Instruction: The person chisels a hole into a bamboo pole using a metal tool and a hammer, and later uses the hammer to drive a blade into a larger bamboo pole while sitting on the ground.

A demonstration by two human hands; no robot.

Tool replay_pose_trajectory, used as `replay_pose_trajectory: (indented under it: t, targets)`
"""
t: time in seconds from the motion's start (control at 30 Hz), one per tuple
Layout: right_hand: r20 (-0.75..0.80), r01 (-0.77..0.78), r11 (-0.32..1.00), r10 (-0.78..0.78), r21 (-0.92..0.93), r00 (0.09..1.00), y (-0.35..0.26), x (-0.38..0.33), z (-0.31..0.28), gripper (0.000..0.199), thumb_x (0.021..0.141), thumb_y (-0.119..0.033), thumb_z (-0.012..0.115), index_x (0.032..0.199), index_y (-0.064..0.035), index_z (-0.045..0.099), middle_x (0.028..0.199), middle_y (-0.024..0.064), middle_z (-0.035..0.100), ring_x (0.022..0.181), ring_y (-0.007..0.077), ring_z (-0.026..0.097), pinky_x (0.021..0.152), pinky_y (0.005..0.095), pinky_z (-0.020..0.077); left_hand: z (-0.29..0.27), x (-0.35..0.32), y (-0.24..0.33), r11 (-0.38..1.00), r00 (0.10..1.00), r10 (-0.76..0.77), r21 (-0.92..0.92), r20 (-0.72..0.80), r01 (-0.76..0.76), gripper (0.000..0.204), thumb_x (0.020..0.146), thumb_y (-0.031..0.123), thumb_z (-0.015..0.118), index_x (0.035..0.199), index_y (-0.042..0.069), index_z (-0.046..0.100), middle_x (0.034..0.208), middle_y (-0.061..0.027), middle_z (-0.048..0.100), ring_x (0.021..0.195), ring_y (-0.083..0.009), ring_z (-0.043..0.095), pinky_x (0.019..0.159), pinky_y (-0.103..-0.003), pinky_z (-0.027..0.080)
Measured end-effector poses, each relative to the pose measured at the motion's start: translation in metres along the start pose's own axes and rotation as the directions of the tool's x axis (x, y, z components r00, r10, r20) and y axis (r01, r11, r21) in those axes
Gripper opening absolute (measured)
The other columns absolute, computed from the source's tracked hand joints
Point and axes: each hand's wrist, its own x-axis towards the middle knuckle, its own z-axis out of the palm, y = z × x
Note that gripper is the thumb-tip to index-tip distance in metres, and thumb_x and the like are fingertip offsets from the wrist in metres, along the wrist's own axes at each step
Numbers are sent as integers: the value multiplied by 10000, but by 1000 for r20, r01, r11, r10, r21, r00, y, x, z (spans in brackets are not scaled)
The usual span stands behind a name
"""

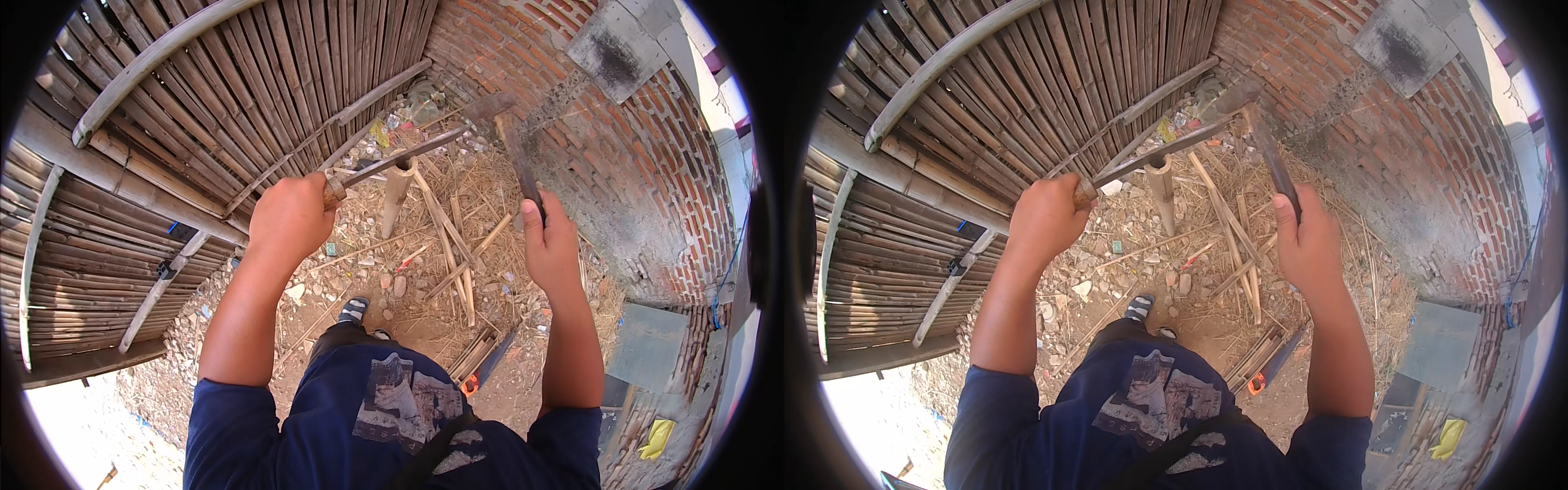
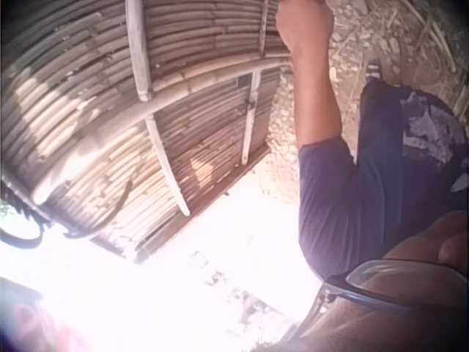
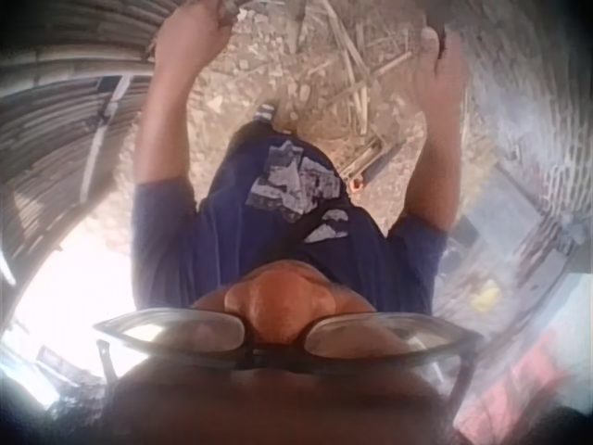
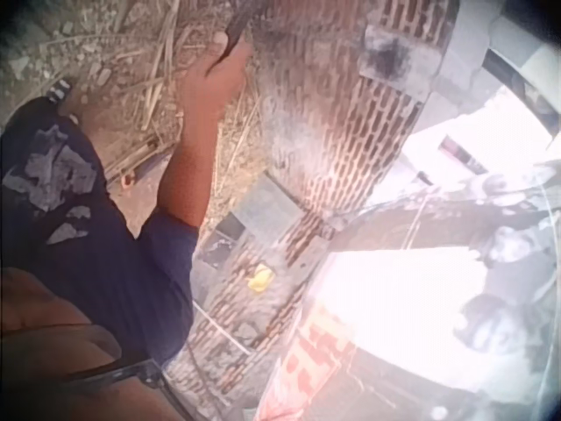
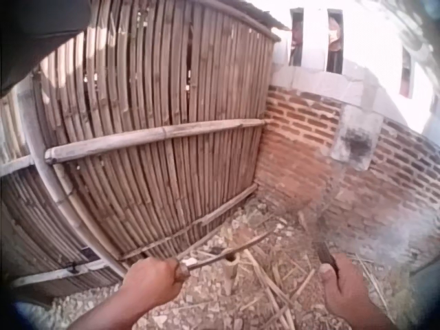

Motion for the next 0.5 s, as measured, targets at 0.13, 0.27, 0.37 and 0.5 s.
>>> replay_pose_trajectory:
  t: [0.13,0.27,0.37,0.5]
  targets:
    - [-242,62,956,10,288,970,-7,4,-17,364,1102,-377,532,1210,-32,574,791,143,632,700,265,649,631,350,473,3,-3,-6,999,999,13,-29,-37,-14,281,854,245,790,907,-2,669,841,-252,710,872,-452,703,787,-542,554]
    - [40,-39,994,44,-100,998,2,-5,32,366,1108,-367,518,1216,-24,583,732,104,600,647,196,587,610,341,456,-1,-4,2,1000,1000,-10,10,23,10,238,865,210,749,999,19,706,898,-240,737,900,-423,728,830,-516,586]
    - [51,-2,1000,1,21,999,1,-5,35,369,1108,-367,517,1203,-19,594,708,84,584,632,166,555,601,348,446,-3,-3,0,999,999,-25,24,26,24,235,869,211,742,1000,20,705,904,-241,738,907,-425,727,840,-518,583]
    - [-131,75,958,-40,276,991,-37,-6,-1,398,1104,-375,522,1222,-1,588,738,76,598,639,173,560,607,353,449,3,-4,-8,1000,998,-8,-9,-58,8,314,855,266,797,893,-14,660,828,-255,700,871,-458,694,782,-546,546]
